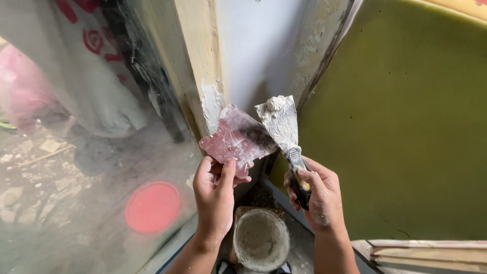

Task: The person scoops plaster from a bucket using a putty knife and spreads it onto a hand scraper. The person then applies and smooths the plaster onto the wall using the putty knife.

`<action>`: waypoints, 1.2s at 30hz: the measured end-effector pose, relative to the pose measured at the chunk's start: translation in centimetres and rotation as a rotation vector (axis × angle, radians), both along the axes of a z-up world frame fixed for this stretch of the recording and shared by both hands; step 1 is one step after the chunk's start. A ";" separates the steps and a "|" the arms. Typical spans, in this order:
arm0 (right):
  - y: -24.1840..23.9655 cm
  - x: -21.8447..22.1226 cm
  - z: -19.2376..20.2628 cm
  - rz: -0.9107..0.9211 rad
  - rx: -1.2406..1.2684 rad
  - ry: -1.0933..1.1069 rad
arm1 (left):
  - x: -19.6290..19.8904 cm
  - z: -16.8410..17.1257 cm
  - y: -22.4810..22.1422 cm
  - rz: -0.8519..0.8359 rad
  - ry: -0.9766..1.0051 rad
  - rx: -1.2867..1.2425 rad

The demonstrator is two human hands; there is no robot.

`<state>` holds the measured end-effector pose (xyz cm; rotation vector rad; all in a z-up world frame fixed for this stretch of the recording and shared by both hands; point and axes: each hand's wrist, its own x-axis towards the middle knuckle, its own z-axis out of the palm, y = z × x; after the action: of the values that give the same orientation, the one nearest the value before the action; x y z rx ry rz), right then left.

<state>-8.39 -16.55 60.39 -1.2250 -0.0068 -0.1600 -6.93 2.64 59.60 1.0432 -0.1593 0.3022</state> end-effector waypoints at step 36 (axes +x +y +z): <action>9.2 16.1 3.3 -0.619 -0.648 -0.747 | 4.2 -2.2 0.5 0.422 0.046 0.101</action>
<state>7.66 -7.31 63.65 -1.7147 -0.3540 -1.2248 -2.78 3.11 57.40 1.1803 0.0913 0.6561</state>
